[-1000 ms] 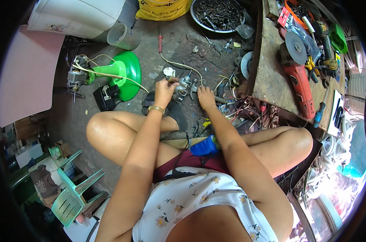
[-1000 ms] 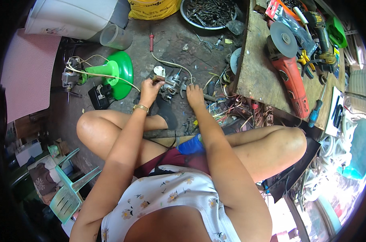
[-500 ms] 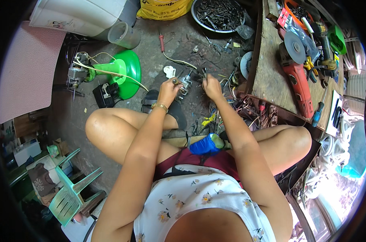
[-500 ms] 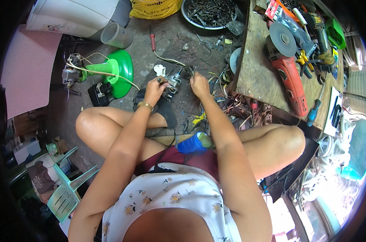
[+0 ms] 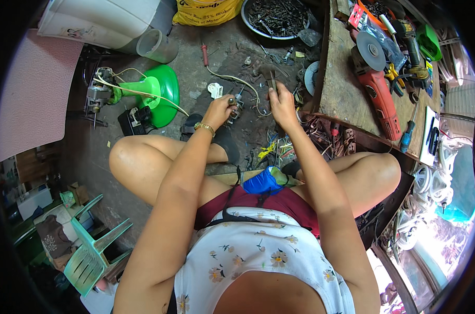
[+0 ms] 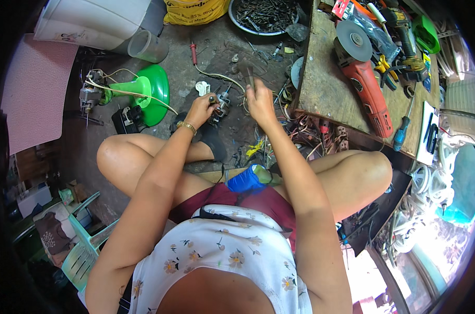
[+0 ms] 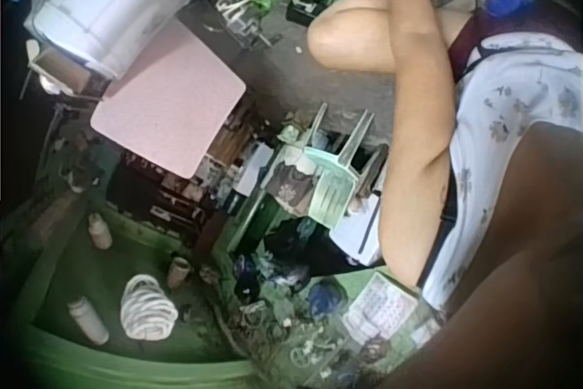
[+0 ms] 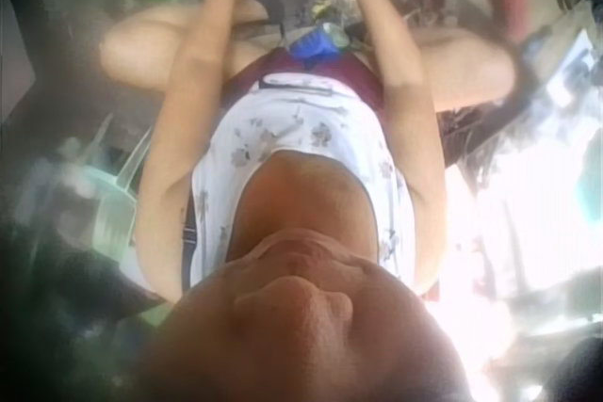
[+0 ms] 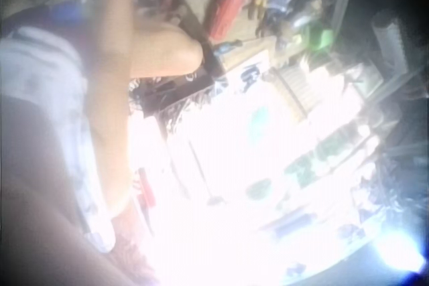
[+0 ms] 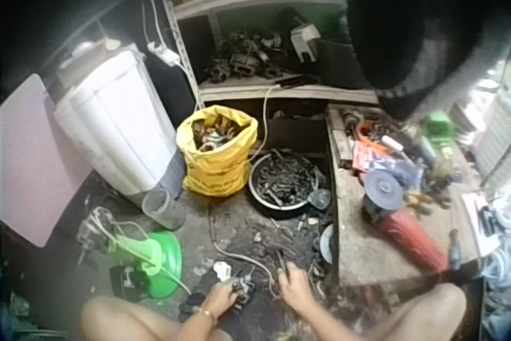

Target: The person disassembles an electric fan motor by hand, using a hammer to tap components loose, a drill to remove screws, and an angle grinder to cut through a metal casing while sparks fly. They then use pliers and a screwdriver to work on the internal copper wiring and housing components.

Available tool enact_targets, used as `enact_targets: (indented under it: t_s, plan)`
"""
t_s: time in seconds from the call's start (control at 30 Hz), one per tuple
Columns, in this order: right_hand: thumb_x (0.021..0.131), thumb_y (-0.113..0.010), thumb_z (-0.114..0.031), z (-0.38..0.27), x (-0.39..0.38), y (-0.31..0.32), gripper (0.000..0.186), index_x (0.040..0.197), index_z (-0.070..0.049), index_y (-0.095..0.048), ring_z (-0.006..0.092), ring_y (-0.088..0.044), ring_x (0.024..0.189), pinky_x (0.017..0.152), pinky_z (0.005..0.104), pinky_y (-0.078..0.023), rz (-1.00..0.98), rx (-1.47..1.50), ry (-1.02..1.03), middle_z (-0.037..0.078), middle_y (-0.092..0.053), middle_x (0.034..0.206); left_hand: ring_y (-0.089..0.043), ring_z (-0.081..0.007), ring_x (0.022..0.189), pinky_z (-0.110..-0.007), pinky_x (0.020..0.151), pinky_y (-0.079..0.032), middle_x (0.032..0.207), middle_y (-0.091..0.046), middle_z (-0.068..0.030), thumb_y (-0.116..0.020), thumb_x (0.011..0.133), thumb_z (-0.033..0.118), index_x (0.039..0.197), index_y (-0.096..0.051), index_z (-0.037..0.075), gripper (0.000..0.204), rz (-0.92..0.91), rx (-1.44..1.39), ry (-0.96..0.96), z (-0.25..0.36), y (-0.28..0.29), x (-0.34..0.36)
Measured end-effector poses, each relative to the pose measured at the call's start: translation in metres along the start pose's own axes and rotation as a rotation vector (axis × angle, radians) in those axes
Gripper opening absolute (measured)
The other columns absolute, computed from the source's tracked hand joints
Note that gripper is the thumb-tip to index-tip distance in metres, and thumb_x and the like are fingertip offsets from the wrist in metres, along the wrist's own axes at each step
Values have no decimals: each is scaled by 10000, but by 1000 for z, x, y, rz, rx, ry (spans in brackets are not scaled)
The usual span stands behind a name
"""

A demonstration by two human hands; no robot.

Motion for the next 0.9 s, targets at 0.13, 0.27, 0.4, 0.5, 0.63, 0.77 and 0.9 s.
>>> enact_targets:
  t_s: [0.13,0.27,0.4,0.5,0.63,0.77,0.9]
  plan:
    - [963,-509,-147,6,-7,3,244,1119,28,-578,248,-596,637,592,369,-455,23,20,23,132,-615,722,-617,-404,832,-424,698,-492,868,-627,-180,-672,808,1,881,-577,11,121,-17,-1,-47,8,1,7]
    - [990,-490,-143,12,-15,2,222,1119,15,-579,137,-552,553,521,309,-431,27,21,24,54,-583,684,-628,-393,879,-428,746,-498,970,-654,-174,-656,831,26,995,-631,23,167,-105,60,-19,3,2,8]
    - [938,-516,-142,4,-19,4,279,1137,45,-572,345,-651,673,633,428,-480,-18,54,-61,206,-638,727,-630,-390,883,-426,754,-502,974,-655,-169,-650,829,17,1017,-633,24,189,-95,67,-50,6,2,7]
    - [948,-507,-132,-4,-23,6,266,1139,42,-568,263,-633,579,560,387,-473,-26,113,-82,161,-633,686,-632,-387,889,-426,760,-506,985,-659,-163,-645,826,9,1034,-630,25,209,-104,74,-54,6,3,7]
    - [978,-484,-125,-7,-26,7,240,1138,38,-558,147,-554,525,512,312,-439,-23,171,-94,72,-600,692,-634,-385,899,-432,764,-508,1000,-661,-156,-644,815,-1,1051,-626,29,239,-153,82,-49,6,0,8]
    - [984,-488,-132,-8,-28,6,228,1124,31,-563,119,-545,536,513,306,-435,-42,153,-91,53,-585,695,-635,-386,908,-441,771,-513,1027,-657,-155,-652,801,-2,1059,-623,36,262,-95,122,-151,3,-3,5]
    - [962,-534,-162,1,-31,9,223,1074,27,-572,288,-612,603,563,392,-455,-123,-140,11,159,-613,710,-633,-382,923,-439,784,-520,1069,-654,-158,-658,800,6,1077,-622,49,283,-167,172,-126,6,-9,9]
Point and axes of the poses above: each hand's wrist, its own x-axis towards the middle knuckle, its own y-axis out of the back of the hand, z = x × y, the point moved 2 cm from there along x, towards the middle knuckle
